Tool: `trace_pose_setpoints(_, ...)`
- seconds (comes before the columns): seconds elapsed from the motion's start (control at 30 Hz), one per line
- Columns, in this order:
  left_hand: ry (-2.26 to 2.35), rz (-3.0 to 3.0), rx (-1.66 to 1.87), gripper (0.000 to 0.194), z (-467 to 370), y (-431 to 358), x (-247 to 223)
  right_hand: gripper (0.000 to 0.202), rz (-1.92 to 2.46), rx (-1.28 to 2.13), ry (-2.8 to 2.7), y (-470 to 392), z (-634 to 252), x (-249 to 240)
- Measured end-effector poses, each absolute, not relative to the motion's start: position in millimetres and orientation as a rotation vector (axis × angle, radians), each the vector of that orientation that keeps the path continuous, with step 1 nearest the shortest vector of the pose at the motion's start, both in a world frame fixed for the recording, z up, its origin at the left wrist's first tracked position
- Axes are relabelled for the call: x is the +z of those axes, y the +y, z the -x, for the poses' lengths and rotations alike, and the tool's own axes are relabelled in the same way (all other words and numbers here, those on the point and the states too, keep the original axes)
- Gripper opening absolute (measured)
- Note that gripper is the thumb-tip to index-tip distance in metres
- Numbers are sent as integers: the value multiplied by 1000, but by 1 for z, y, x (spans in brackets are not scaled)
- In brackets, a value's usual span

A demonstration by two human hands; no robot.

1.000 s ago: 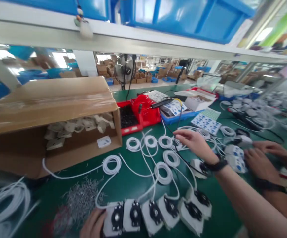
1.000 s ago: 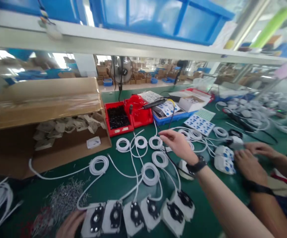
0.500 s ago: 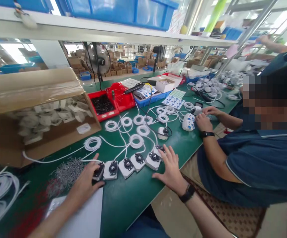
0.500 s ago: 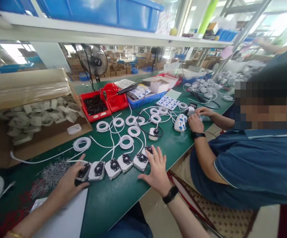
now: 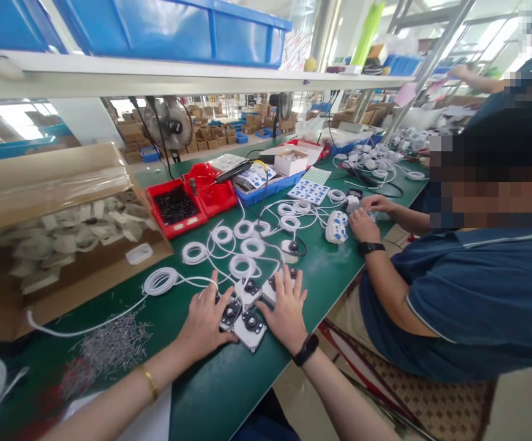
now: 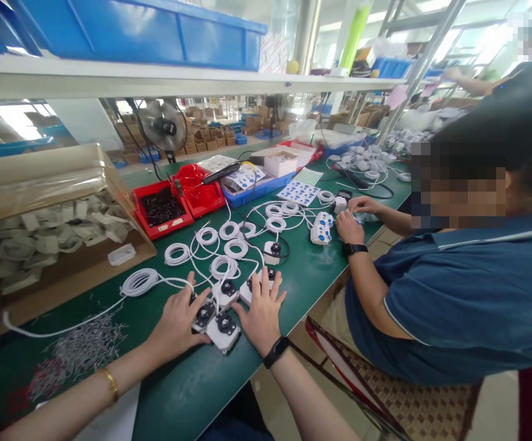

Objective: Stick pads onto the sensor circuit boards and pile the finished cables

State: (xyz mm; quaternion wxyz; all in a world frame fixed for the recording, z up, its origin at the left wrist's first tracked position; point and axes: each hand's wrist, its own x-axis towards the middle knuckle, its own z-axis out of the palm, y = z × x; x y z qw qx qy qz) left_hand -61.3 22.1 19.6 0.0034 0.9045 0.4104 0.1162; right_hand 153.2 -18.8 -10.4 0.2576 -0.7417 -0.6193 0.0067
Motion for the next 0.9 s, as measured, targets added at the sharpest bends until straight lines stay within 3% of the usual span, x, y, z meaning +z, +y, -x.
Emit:
trace_pose_setpoints(0.13, 1258, -2818, 403, 93, 20, 57, 15, 60, 1992, -17, -1587, 18, -192, -18)
trace_pose_setpoints(0.4, 1248, -2750, 467, 89, -55, 144, 12, 59, 1797, 18, -1626, 115, -278, -16)
trace_pose_setpoints(0.57, 1150, -2755, 458, 94, -87, 186, 12, 46, 1700, -184, -1523, 132, -258, -6)
trace_pose_setpoints(0.7, 1030, -2761, 422, 78, -99, 203, 17, 32, 1572, -264, -1735, 126, -227, -11)
trace_pose_setpoints(0.83, 897, -2757, 397, 87, -76, 199, 32, 27, 1534, -259, -1808, 120, -224, -16)
trace_pose_setpoints(0.9, 869, -2742, 403, 74, -48, 183, 40, 29, 1512, -260, -1778, 116, -222, -12)
